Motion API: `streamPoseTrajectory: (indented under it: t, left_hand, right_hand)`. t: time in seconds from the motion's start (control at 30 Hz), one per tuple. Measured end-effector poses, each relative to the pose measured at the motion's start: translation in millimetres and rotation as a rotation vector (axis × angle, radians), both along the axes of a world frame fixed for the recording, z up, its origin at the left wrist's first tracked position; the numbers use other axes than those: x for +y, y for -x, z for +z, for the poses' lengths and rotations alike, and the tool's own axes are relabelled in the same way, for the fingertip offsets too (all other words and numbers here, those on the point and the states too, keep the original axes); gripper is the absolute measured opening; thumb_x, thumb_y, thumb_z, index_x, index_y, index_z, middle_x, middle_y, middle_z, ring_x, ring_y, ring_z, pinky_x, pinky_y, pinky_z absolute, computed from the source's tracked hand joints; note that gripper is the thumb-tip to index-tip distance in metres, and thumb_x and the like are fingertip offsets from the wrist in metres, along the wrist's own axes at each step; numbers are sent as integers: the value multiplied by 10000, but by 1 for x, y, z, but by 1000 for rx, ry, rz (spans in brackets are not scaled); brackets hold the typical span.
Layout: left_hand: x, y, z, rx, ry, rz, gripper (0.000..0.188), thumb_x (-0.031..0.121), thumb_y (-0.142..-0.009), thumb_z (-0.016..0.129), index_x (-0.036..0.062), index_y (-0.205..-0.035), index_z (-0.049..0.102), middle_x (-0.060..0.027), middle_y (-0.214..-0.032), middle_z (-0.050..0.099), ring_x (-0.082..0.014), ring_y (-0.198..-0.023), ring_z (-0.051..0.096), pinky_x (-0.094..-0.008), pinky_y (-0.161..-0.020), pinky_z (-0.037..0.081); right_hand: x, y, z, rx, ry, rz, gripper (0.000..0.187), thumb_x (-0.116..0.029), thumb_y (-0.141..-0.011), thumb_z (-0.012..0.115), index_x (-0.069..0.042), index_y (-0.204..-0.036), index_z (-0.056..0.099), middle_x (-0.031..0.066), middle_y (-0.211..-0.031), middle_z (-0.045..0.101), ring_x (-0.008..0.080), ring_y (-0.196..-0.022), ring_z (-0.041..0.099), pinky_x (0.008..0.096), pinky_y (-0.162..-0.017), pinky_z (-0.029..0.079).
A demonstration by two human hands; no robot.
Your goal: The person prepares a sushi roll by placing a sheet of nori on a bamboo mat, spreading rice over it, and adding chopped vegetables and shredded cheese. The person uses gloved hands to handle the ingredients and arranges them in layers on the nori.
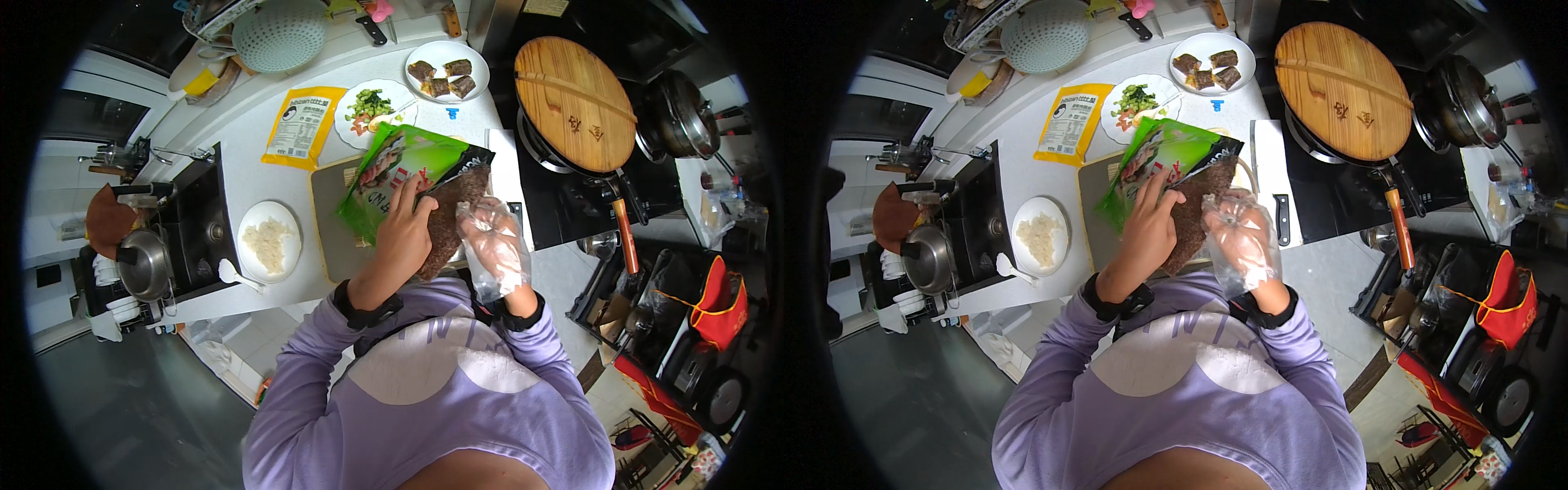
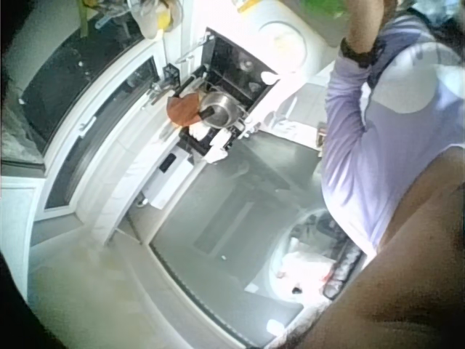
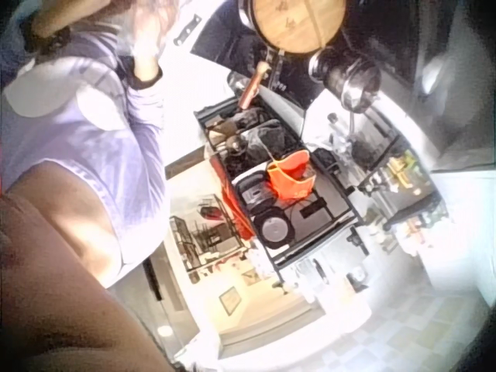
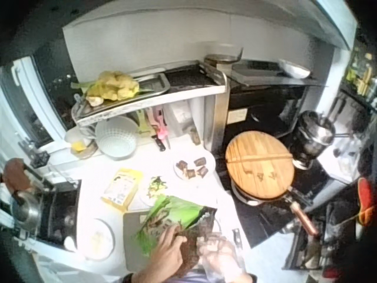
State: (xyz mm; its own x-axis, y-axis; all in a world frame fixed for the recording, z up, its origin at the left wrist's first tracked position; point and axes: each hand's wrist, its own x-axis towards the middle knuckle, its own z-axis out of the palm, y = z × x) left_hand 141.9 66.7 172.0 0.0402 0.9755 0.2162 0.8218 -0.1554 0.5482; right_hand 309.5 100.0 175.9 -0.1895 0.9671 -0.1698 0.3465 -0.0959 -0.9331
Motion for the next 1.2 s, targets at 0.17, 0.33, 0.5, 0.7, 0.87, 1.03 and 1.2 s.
streamPoseTrajectory:
  t: [0.17, 0.33, 0.5, 0.7, 0.87, 1.03, 1.2]
  left_hand:
    - [4, -11, -1, 22, 34, -17, 395, -101, -695, 520, 74, -1048, 489, -201, -1309, 461, -358, -1207, 460, -435, -830, 488]
    - [13, -19, -8, 10, 47, -114, 410, -87, -714, 511, 77, -1086, 458, -193, -1314, 473, -351, -1188, 487, -428, -757, 513]
    - [17, -6, 5, -122, 186, -96, 372, -50, -780, 477, 81, -1125, 427, -185, -1122, 573, -389, -955, 582, -458, -693, 486]
    - [10, -23, 19, -107, 110, -223, 367, -30, -782, 485, 42, -1138, 435, -170, -1093, 580, -349, -990, 586, -444, -680, 487]
    - [9, -20, 23, -60, 222, -219, 353, -25, -763, 510, 37, -1100, 426, -162, -1069, 592, -342, -1007, 580, -433, -700, 496]
    - [12, -25, 26, -26, 274, -300, 347, -24, -737, 540, 24, -1060, 419, -166, -1018, 600, -326, -963, 602, -432, -681, 497]
    - [9, -27, 24, 36, 251, -226, 364, -25, -721, 566, 20, -1052, 423, -160, -1047, 586, -321, -1010, 581, -422, -655, 503]
  right_hand:
    - [-3, -16, 29, -155, -40, 66, 148, -127, -744, 625, 20, -743, 603, 177, -628, 570, 308, -574, 572, 378, -575, 455]
    - [-10, -10, 47, -218, -48, 40, 220, -134, -789, 603, 40, -666, 548, 97, -538, 462, 132, -509, 432, 313, -499, 368]
    - [-24, -32, 62, -146, 1, -71, 153, -54, -779, 597, 21, -658, 543, 32, -541, 434, 66, -540, 387, 289, -478, 331]
    - [-31, -36, 79, -44, -43, -191, 232, -86, -842, 608, -21, -635, 525, -56, -582, 452, 30, -577, 381, 246, -501, 305]
    - [-36, -37, 91, -102, -155, -257, 194, -112, -829, 573, -14, -667, 528, -4, -589, 458, 76, -587, 410, 276, -535, 340]
    - [-29, -36, 86, -130, -197, -450, 172, -167, -837, 565, -30, -735, 571, 15, -635, 492, 102, -613, 433, 275, -575, 349]
    - [-50, -39, 94, 35, -166, -536, 142, -80, -810, 609, -49, -719, 505, -37, -699, 485, 70, -646, 416, 251, -585, 339]
